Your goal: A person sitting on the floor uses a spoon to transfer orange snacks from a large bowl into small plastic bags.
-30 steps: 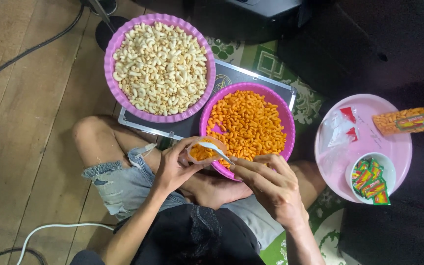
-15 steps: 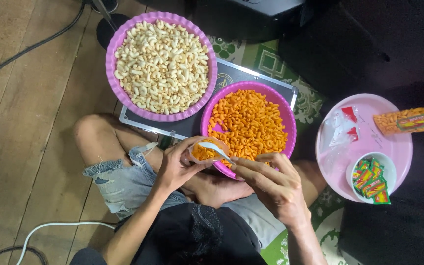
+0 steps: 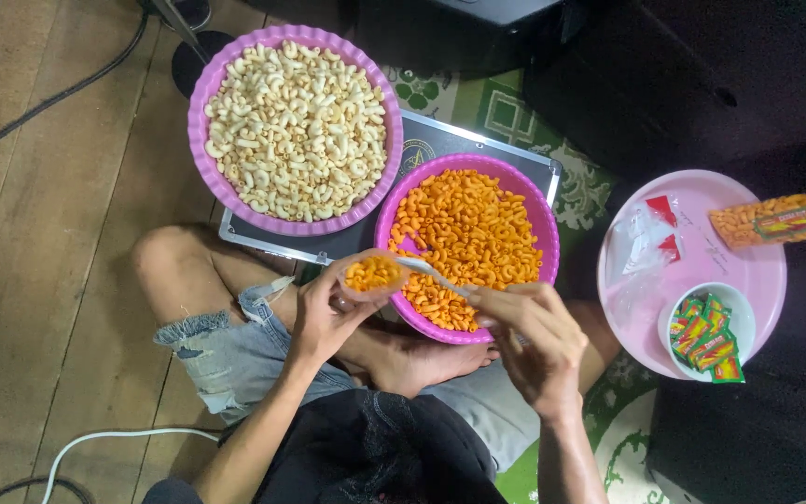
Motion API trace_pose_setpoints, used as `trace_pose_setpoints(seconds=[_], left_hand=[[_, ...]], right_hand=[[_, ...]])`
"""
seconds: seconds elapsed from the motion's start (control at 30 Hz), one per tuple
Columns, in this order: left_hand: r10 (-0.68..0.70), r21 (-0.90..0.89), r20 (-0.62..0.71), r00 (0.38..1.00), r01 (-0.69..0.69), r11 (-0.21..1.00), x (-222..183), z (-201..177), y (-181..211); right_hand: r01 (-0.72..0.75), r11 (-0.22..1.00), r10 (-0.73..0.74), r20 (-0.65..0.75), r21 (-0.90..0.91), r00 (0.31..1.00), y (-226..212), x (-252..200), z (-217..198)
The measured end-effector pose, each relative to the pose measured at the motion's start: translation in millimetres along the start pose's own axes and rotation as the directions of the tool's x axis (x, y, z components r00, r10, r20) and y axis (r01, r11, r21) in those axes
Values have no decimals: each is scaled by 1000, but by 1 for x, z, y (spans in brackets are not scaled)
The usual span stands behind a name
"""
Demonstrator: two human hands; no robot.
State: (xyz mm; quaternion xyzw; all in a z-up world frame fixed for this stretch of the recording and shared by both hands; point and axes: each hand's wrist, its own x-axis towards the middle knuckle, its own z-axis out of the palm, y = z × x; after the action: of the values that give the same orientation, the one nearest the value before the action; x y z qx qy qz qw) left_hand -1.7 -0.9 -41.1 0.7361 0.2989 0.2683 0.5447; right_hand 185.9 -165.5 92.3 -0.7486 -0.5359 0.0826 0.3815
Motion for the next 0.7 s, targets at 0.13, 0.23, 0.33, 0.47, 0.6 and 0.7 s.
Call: trace_pose_setpoints(seconds=[0.13,0.23,0.33,0.47,0.6,0.7], left_hand=[[-132,-141,-270,954,97,985,-10,9,-27],[-245,-177,-406,880,187,966,-14,6,-44],[-246,-196,-456,855,173,965,-8,5,-39],[-305,-209,-457,836,233,950,-9,9,-53],[-306,-192,-410,859,247,950,-8,14,-58],[-298,-162,-393,870,254,954,-15,19,-80]], right_hand=[[-55,996,72,-241,77,968,34,-3,2],[-240,967,252,-218,83,943,41,-13,16],[-370,923,384,-193,105,903,45,-30,42],[-446,856,511,-299,263,806,39,-37,87],[-395,895,446,-378,208,811,30,-28,129],[-360,927,369,-399,100,840,38,-14,150]])
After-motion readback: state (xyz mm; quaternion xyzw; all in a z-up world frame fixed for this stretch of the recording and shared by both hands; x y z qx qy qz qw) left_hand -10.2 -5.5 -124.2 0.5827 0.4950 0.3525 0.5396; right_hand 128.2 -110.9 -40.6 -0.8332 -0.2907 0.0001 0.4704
